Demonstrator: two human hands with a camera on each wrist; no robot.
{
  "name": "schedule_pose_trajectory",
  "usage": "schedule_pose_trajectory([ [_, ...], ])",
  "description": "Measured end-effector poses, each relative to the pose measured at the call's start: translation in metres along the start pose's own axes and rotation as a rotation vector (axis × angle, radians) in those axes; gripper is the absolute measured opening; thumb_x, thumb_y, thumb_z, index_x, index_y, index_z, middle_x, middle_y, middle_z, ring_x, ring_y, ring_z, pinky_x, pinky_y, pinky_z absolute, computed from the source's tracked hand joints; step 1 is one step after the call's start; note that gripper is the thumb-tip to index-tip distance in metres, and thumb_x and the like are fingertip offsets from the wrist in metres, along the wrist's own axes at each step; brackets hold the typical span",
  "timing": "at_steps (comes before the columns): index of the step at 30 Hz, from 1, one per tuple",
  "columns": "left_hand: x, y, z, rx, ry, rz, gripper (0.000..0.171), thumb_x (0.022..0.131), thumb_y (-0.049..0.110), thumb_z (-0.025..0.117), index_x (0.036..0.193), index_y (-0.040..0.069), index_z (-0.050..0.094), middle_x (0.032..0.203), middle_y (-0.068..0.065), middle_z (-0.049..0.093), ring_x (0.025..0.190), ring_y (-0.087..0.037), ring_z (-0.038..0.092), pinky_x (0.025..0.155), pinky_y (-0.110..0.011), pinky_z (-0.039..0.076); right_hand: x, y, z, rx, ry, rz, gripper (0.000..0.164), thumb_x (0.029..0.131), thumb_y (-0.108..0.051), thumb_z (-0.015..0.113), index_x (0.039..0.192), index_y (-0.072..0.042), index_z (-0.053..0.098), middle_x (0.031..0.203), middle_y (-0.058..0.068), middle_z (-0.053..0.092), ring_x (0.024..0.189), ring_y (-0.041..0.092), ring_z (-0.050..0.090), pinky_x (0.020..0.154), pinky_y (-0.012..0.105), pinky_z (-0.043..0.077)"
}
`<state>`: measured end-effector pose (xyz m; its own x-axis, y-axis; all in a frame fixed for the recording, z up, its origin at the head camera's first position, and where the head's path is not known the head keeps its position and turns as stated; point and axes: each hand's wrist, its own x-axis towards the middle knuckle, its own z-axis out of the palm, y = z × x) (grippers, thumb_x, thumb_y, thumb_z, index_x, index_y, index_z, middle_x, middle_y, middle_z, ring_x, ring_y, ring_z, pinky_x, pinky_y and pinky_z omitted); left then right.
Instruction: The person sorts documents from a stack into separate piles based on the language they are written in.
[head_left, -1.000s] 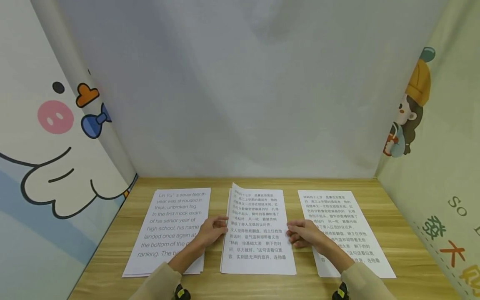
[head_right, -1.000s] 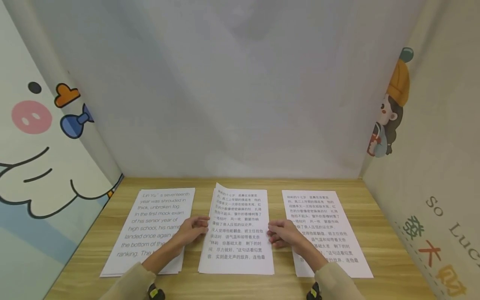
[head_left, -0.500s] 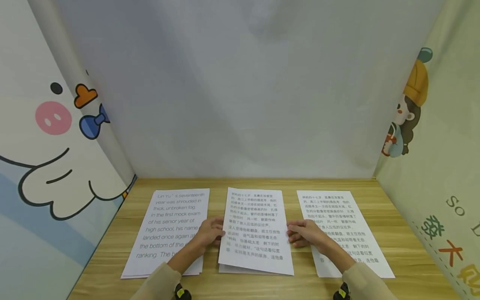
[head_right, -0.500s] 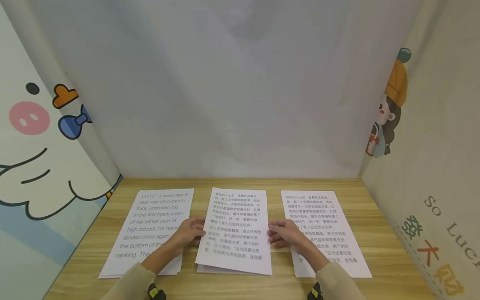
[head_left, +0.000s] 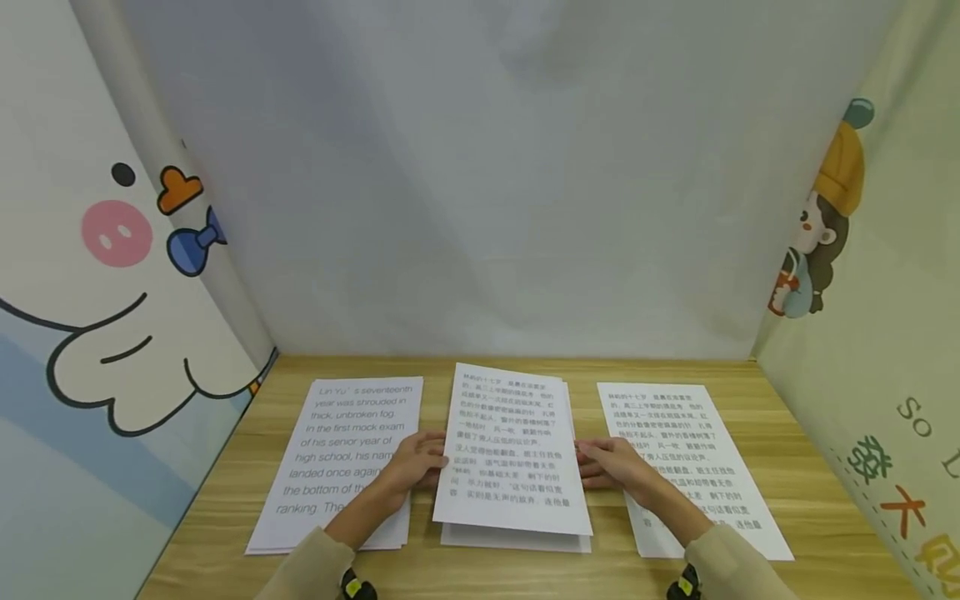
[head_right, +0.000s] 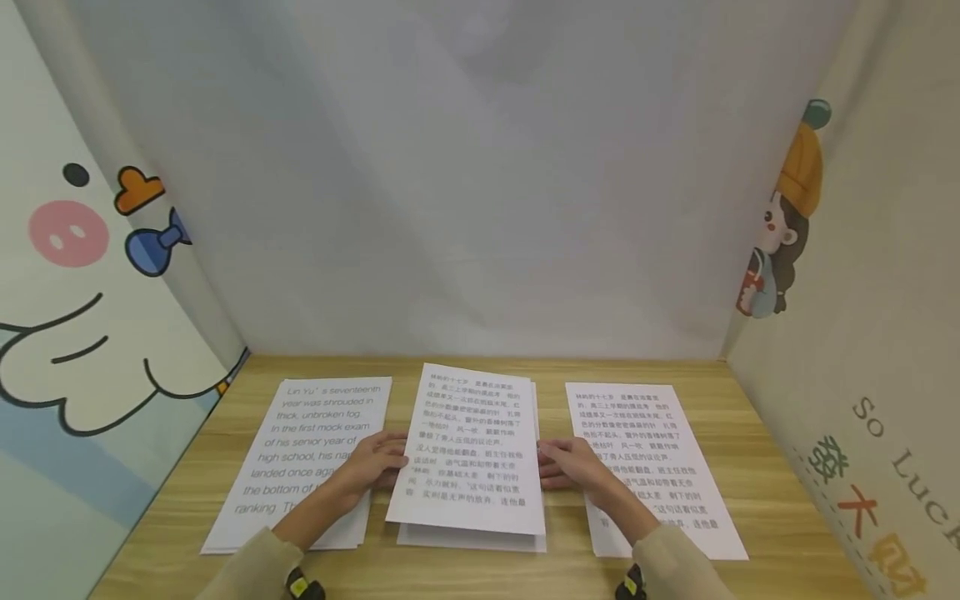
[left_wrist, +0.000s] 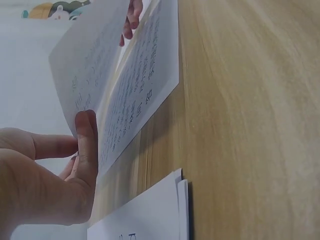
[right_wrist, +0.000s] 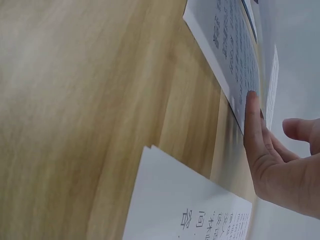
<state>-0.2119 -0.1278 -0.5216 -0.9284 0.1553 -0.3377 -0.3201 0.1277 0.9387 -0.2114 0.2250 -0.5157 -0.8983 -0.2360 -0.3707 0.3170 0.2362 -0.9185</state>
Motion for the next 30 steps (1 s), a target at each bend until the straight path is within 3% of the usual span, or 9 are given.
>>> schedule_pose_trajectory([
  [6,-0.003,0.0,0.003,0.023,-0.013,0.004,0.054,0.093,-0.001,0.06,0.145,-0.004,0.045,0.124,-0.02,0.07,0.094,-0.021,0.073,0.084,-0.037,0.061,0.001,-0.002,0.002,0.001,-0.015,-0.025,0.054,0.105,-0.018,0.054,0.147,0.013,0.042,0.123,0.022,0.07,0.098,0.02,0.074,0.082,0.032,0.063],
  [15,-0.005,-0.001,0.011,0.047,-0.029,0.033,0.058,0.09,-0.001,0.064,0.145,-0.004,0.044,0.129,-0.024,0.064,0.095,-0.019,0.071,0.082,-0.036,0.062,-0.002,-0.001,0.001,-0.016,0.024,-0.029,0.056,0.099,-0.01,0.062,0.147,0.011,0.042,0.099,0.003,0.074,0.095,0.018,0.074,0.076,0.031,0.063],
  [24,-0.008,0.003,0.026,0.044,-0.053,0.086,0.055,0.09,-0.003,0.061,0.142,-0.007,0.044,0.124,-0.026,0.063,0.087,-0.02,0.069,0.08,-0.036,0.062,-0.006,0.0,-0.009,-0.053,0.111,0.003,0.053,0.098,-0.011,0.065,0.144,0.008,0.049,0.112,0.01,0.076,0.094,0.018,0.074,0.072,0.031,0.063],
  [30,-0.004,0.003,0.036,0.081,-0.037,0.094,0.053,0.091,-0.001,0.062,0.141,-0.005,0.047,0.122,-0.023,0.064,0.087,-0.02,0.07,0.08,-0.036,0.062,-0.01,0.003,-0.017,-0.065,0.135,0.023,0.053,0.097,-0.012,0.067,0.143,0.007,0.049,0.107,0.007,0.075,0.09,0.016,0.072,0.07,0.031,0.063],
])
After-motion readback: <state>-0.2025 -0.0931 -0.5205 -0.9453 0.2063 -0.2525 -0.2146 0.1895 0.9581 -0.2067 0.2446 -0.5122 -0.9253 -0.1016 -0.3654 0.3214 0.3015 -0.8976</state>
